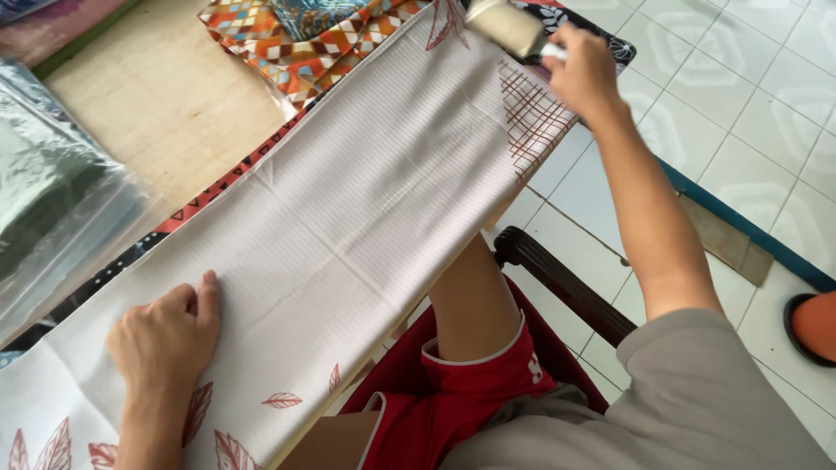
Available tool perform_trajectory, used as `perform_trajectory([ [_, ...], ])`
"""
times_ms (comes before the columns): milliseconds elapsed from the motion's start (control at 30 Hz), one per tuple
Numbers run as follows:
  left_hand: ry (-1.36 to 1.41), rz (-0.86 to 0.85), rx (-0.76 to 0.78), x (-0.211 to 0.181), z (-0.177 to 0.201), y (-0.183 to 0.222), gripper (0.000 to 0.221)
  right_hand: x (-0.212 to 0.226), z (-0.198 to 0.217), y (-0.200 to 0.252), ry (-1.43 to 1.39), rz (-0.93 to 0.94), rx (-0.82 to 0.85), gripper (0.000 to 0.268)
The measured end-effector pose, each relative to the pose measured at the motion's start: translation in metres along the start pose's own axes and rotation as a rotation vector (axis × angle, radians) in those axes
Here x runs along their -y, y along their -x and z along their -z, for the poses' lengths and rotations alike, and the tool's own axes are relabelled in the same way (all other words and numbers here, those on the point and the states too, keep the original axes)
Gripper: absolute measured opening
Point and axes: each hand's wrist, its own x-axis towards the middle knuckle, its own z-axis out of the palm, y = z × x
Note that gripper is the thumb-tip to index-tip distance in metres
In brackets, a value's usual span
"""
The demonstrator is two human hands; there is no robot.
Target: Using a lint roller to remove lint and debris from a piece of patterned fabric on a table.
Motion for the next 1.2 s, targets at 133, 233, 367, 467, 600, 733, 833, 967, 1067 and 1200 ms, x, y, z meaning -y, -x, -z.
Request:
perform_trajectory([
  [133,0.040,-0.016,-0.027,-0.002,0.005,-0.001,0.059,-0.019,0.003,-0.017,0.079,-0.243,-0.109,0.021],
  [233,0.073,0.011,0.024,-0.004,0.013,-0.002,0.060,0.010,0.022,0.021,-0.236,-0.064,-0.144,0.017],
  [367,0.047,0.017,0.027,-0.006,0.012,-0.003,0.060,0.042,0.027,0.065,-0.247,0.176,-0.066,0.032],
  [467,0.058,-0.056,-0.040,-0.006,0.007,0.001,0.062,0.079,0.020,0.058,-0.237,0.340,-0.052,0.041],
  [600,0.126,-0.020,-0.051,-0.004,0.009,-0.002,0.063,0.125,-0.024,-0.033,-0.131,0.460,-0.410,0.019],
  [733,0.188,-0.049,-0.125,-0.006,0.023,0.001,0.061,0.194,-0.059,-0.076,-0.082,0.354,-0.314,0.023],
  [833,0.203,-0.016,-0.054,-0.010,0.026,0.001,0.060,0.233,-0.081,-0.086,-0.007,0.227,0.050,0.055],
  [967,0.196,0.024,-0.019,-0.009,0.022,-0.003,0.059,0.214,-0.132,-0.099,0.117,0.326,-0.109,0.060],
  [1067,0.187,-0.031,-0.010,-0.012,0.027,-0.002,0.060,0.202,-0.138,-0.099,0.059,0.431,-0.217,0.053],
  [1200,0.186,-0.035,0.009,-0.012,0.028,-0.002,0.061,0.198,-0.146,-0.104,0.101,0.464,-0.268,0.037],
])
